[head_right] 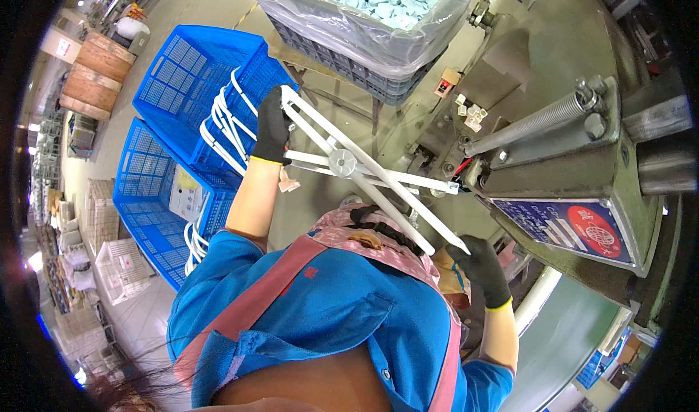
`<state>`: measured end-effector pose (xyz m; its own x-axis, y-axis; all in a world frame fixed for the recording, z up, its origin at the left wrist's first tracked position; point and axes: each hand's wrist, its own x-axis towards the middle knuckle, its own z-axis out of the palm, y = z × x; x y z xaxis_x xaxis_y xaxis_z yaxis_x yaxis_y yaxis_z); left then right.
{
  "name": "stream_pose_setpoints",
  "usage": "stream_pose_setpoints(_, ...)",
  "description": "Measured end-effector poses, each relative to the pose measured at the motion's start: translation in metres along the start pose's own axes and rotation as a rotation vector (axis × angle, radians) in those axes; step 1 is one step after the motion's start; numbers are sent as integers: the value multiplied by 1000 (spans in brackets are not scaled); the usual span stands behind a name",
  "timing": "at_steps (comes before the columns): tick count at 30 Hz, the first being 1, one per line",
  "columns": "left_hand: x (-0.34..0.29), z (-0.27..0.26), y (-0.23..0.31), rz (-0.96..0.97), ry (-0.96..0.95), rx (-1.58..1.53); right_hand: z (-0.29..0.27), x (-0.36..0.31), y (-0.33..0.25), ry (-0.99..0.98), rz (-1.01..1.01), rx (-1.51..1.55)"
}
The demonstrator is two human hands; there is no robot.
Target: The person assembles white plastic hangers by inserting rods into a central hub and attaching small plastic components. They repeatedly pick up parts from a container, assemble them by hand, and place the finished hangers into blue baskets.
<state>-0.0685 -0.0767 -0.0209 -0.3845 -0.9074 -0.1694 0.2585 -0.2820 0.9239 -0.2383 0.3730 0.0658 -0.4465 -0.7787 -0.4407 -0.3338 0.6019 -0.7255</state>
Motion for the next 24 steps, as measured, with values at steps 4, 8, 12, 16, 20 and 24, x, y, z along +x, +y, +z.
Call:
stream_pose_setpoints(4,0,-19,-13,91,-135,47,24,43,-35,310,-341,-335)
stream_pose_setpoints(8,-13,-2,-12,562,363,892,17,61,-53,509,-398,-659)
stream_pose_setpoints(12,-42,44,19,1207,-217,1188,15,56,-50,544,-352,-823)
stream_pose_setpoints(16,-68,82,36,851,-1041,1171,11,57,-33,644,-571,-1036)
stream_pose_setpoints(20,-69,86,26,1011,-1005,1086,11,61,-4,692,-577,-1418)
stream_pose_setpoints(24,-77,94,37,938,-1036,1109,11,66,32,619,-434,-2455)
